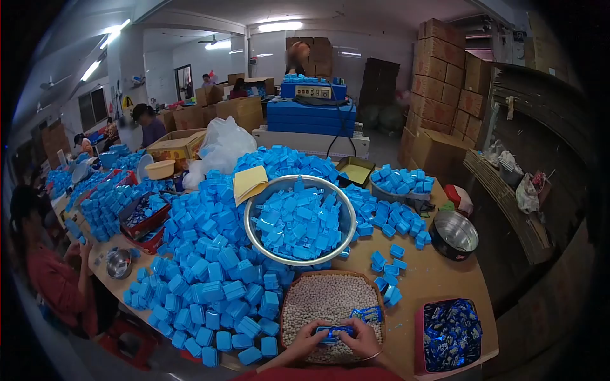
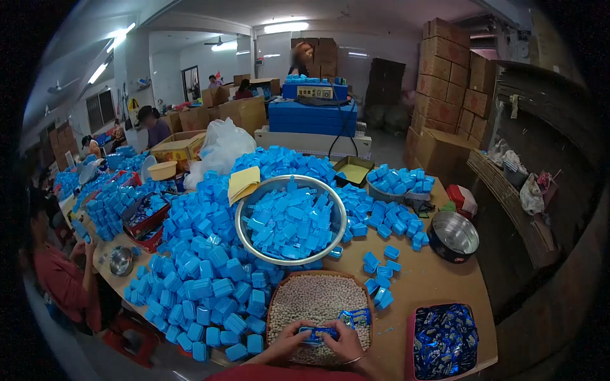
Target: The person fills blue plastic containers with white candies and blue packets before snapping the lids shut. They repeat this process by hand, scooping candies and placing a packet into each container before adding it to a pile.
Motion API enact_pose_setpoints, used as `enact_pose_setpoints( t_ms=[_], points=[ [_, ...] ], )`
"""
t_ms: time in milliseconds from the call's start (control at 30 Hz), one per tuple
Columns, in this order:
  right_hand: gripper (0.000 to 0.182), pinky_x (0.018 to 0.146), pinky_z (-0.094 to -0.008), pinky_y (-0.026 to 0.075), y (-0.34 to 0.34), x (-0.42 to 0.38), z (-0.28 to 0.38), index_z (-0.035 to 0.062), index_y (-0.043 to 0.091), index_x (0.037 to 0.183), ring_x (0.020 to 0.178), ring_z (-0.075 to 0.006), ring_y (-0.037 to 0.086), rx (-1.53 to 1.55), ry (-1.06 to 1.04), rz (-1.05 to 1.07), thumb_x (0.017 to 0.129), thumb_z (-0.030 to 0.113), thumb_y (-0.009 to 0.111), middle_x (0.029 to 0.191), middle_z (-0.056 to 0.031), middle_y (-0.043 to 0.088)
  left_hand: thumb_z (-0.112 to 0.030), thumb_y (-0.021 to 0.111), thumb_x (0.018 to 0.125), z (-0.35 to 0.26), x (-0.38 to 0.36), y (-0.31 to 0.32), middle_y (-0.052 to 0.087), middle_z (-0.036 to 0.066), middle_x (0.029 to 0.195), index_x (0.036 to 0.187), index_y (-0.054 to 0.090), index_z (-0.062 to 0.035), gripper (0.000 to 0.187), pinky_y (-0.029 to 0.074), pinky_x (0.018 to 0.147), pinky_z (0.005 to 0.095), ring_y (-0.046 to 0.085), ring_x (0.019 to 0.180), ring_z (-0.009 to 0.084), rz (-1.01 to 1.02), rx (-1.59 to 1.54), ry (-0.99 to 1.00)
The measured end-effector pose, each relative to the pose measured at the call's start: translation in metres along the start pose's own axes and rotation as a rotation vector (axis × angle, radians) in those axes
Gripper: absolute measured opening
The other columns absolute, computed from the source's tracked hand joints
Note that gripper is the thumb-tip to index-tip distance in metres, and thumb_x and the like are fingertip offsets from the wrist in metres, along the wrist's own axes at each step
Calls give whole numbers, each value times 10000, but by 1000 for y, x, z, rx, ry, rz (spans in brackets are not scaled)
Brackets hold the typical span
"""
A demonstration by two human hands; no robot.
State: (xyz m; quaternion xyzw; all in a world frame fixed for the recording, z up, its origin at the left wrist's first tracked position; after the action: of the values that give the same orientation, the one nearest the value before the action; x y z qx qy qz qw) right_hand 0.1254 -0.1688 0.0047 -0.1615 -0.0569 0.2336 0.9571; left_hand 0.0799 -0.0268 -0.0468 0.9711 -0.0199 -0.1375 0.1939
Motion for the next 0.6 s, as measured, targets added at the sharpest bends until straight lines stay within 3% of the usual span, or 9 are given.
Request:
enact_pose_setpoints(
  t_ms=[33, 133, 233, 267, 367, 400, 500, 533, 600],
  points=[
    [291, 552, -258, 438, -2, 2, 5, 36, 604, 1109, 637, -106, 550, -122, 59, 25, 834, 112, 658, 780, -48, 592, -163, 554, 931, -3, -2, 1, 589, 39, 995, 1196, 517, -63, 286, 552, 689, 292, 604, 846, 126, 2, -10, -7],
    [315, 588, -307, 449, -6, 3, 37, 54, 600, 1126, 658, -202, 569, -334, -280, -28, 818, 103, 652, 800, -111, 556, -191, 556, 943, -7, -1, 6, 586, 41, 1022, 1211, 506, -52, 306, 548, 736, 298, 596, 886, 129, 10, -49, -28],
    [349, 635, -339, 452, 2, -2, 45, 71, 596, 1150, 714, -275, 568, -392, -401, 25, 807, 103, 650, 818, -150, 518, -185, 549, 948, -2, 3, 2, 579, 39, 1060, 1232, 495, -48, 320, 536, 791, 304, 578, 952, 131, -1, -142, -10],
    [339, 644, -315, 446, 1, -2, 42, 68, 589, 1168, 728, -218, 571, -372, -380, 80, 836, 110, 643, 822, -122, 541, -183, 548, 948, 0, 4, 1, 574, 41, 1068, 1234, 493, -47, 322, 534, 799, 305, 575, 959, 133, 6, -119, -1],
    [315, 648, -289, 447, 4, 9, 28, 60, 589, 1172, 750, -165, 571, -14, -179, 205, 863, 102, 628, 844, -91, 575, -179, 548, 948, 0, 4, 2, 555, 49, 1096, 1240, 491, -47, 326, 529, 822, 313, 566, 981, 143, 28, -34, 35],
    [240, 656, -262, 448, 5, 8, 14, 42, 614, 1118, 777, -121, 568, 113, 60, 149, 883, 89, 612, 866, -61, 602, -178, 548, 947, -2, 4, 4, 547, 52, 1108, 1241, 491, -48, 326, 528, 830, 318, 563, 988, 147, 39, 8, 53],
    [178, 662, -273, 462, 7, 12, 15, 33, 639, 1047, 777, -155, 594, -49, -71, 94, 875, 65, 605, 863, -72, 619, -178, 557, 942, -1, 2, 4, 523, 60, 1145, 1248, 489, -45, 340, 523, 857, 348, 547, 1031, 166, 45, -63, 15],
    [148, 665, -304, 475, 5, 12, 33, 44, 647, 1008, 776, -214, 613, -155, -366, 39, 868, 62, 603, 874, -98, 624, -179, 559, 941, 0, 3, 3, 527, 61, 1143, 1250, 488, -43, 345, 522, 860, 354, 545, 1036, 169, 50, -84, 17],
    [147, 673, -324, 479, 3, 14, 35, 51, 649, 1001, 790, -250, 614, -207, -401, 66, 862, 62, 603, 875, -114, 619, -183, 561, 940, 2, 3, 1, 535, 62, 1137, 1254, 487, -43, 352, 518, 862, 355, 546, 1036, 170, 42, -118, -1]
  ],
)
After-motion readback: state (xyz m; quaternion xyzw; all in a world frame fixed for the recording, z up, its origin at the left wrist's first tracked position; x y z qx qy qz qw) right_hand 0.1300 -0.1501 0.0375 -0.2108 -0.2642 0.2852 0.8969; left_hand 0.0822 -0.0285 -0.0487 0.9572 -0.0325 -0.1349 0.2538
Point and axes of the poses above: each hand's wrist, its own x-axis towards the middle knuckle, its own y-axis out of the palm, z = x × y, the point moved 8 cm from there along x, towards the middle knuckle
